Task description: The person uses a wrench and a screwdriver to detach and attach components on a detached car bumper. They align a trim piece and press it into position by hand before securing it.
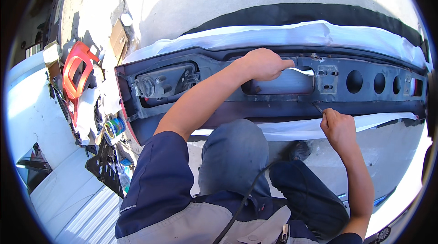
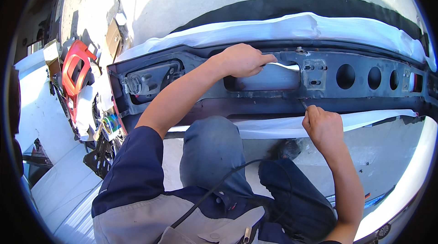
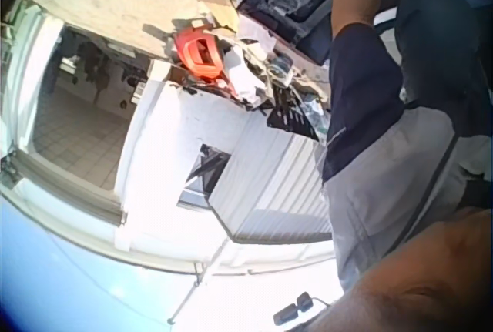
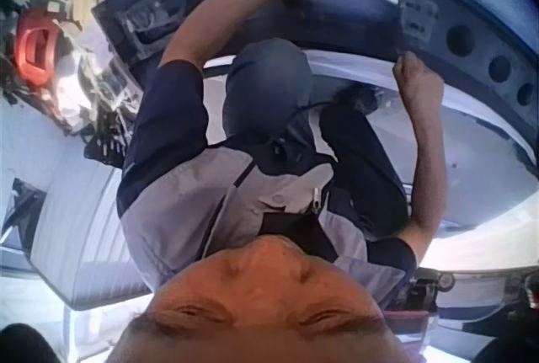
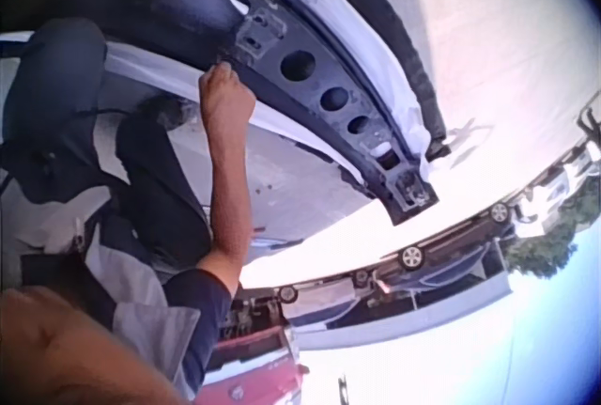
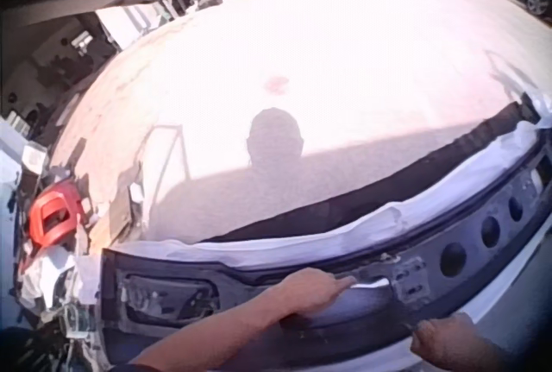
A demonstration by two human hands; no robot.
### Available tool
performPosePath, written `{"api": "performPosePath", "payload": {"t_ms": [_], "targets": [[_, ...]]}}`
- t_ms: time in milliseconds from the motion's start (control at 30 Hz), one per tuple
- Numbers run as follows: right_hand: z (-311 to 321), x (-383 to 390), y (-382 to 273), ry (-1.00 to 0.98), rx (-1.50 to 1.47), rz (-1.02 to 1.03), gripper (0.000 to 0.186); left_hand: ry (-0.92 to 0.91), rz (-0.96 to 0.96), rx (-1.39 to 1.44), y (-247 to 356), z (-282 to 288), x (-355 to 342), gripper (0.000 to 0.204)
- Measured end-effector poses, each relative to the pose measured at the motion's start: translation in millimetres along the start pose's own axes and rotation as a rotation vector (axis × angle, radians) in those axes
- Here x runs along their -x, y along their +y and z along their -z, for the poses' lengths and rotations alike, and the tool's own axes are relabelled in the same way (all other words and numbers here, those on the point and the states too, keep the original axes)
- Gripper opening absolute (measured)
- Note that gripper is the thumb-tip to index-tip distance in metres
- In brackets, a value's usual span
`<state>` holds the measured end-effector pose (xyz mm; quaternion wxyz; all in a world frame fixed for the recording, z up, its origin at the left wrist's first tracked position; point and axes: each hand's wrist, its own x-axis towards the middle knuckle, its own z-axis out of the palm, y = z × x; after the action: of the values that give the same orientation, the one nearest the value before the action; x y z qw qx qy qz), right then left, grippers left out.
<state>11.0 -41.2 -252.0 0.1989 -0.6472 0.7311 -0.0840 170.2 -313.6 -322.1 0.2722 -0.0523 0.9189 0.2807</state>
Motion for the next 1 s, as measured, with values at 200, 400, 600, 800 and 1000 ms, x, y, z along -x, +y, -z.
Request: {"api": "performPosePath", "payload": {"t_ms": [200, 400, 600, 800, 1000], "targets": [[6.7, 2.3, 25.1, 0.009, -0.152, 0.007, 0.005, -0.008, 0.022, 0.039, -3.3, -2.6, 2.5, 0.047], [6.7, 16.1, 69.2, 0.001, -0.374, -0.028, 0.005, -0.091, 0.082, 0.059, 8.6, 9.8, -2.0, 0.047], [1.0, 14.6, 101.7, -0.026, -0.437, 0.02, 0.005, -0.06, 0.092, -0.01, 2.3, 1.1, 1.1, 0.051], [-7.3, 19.0, 122.1, -0.038, -0.509, -0.033, 0.01, -0.036, 0.094, -0.01, 4.7, 1.1, 0.8, 0.052], [-24.9, 28.2, 143.2, -0.082, -0.698, -0.252, 0.011, -0.018, 0.089, 0.01, 0.9, -3.3, 2.0, 0.054]]}}
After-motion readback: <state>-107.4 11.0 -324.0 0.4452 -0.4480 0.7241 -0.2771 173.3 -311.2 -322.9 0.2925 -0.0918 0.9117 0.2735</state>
